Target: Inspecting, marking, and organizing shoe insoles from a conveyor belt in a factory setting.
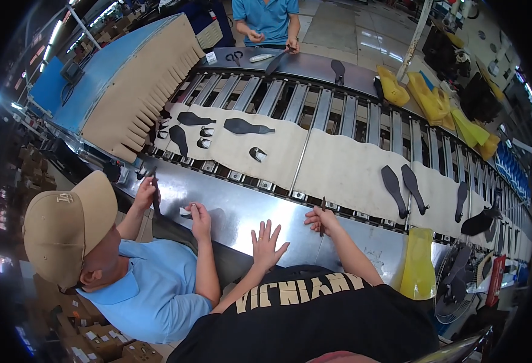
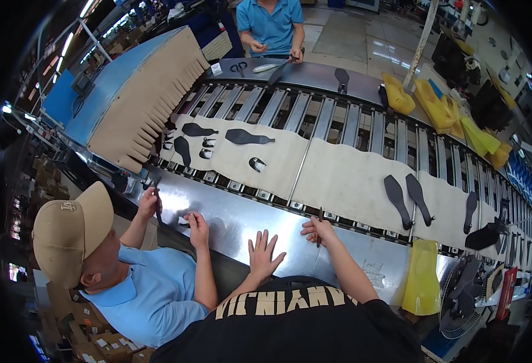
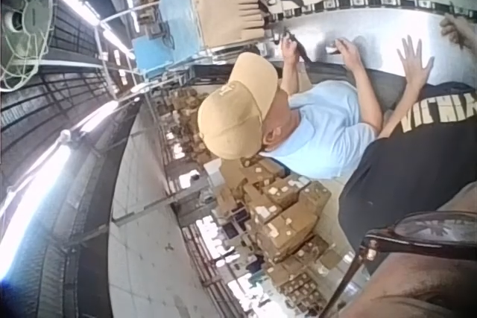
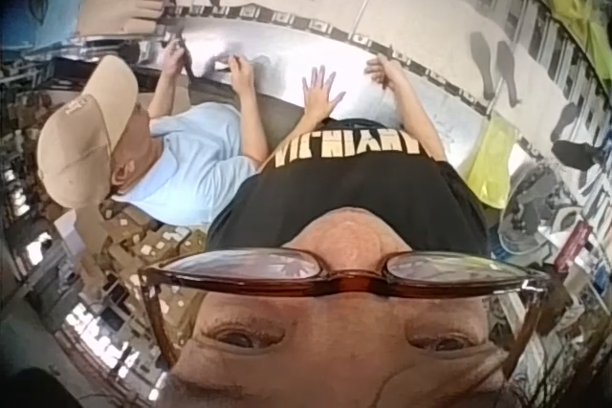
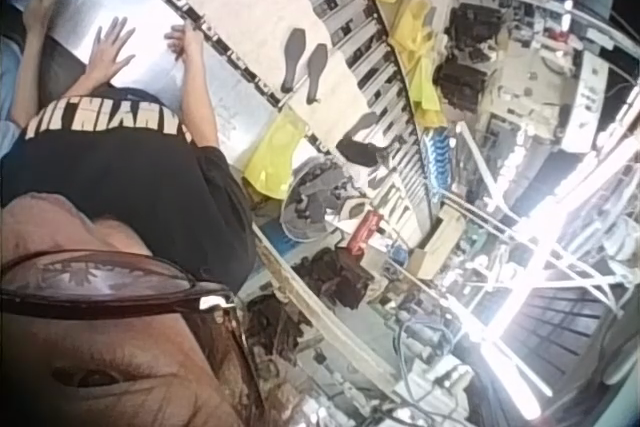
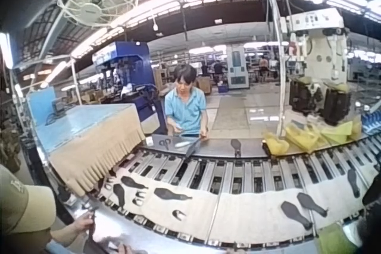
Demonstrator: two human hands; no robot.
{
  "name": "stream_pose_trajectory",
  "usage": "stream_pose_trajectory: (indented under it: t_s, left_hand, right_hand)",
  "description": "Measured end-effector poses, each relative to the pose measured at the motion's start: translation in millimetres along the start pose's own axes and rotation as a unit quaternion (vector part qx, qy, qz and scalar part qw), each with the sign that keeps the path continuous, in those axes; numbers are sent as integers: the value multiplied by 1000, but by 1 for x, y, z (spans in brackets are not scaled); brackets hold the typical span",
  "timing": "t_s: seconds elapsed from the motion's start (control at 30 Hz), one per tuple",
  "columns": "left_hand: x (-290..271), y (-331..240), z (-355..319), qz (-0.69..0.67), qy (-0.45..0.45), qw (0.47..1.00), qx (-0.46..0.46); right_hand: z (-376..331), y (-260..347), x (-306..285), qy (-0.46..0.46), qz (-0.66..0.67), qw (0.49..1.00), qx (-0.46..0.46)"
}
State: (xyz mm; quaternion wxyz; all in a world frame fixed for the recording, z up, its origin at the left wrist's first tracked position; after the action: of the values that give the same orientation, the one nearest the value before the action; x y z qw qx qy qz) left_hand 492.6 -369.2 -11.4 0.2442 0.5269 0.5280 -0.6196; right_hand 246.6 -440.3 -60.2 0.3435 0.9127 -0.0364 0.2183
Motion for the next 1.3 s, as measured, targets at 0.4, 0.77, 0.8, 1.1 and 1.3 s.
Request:
stream_pose_trajectory:
  t_s: [0.4,0.77,0.8,1.1,1.3]
  left_hand:
    - [-2,2,0,-3,0,1000,1]
    - [-6,4,1,-6,2,1000,2]
    - [-6,4,0,-7,5,1000,0]
    - [-6,6,0,-7,4,1000,1]
    - [-6,8,0,-5,5,1000,0]
  right_hand:
    - [1,1,2,-2,2,1000,0]
    - [3,2,5,-3,5,1000,2]
    - [2,2,5,-2,4,1000,2]
    - [1,3,8,-7,-1,1000,-8]
    - [1,3,10,-5,6,1000,-6]
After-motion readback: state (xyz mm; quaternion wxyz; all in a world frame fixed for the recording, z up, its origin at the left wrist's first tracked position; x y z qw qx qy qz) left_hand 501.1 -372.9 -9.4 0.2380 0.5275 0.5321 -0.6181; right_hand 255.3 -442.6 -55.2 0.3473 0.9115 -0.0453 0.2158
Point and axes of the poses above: each hand's wrist, its own z-axis towards the middle knuckle, its own x-axis out of the palm, y = z × x, the point moved 2 cm from there along z, towards the middle knuckle, and after that the axes turned 13 degrees about y, right-handed, at the moved point
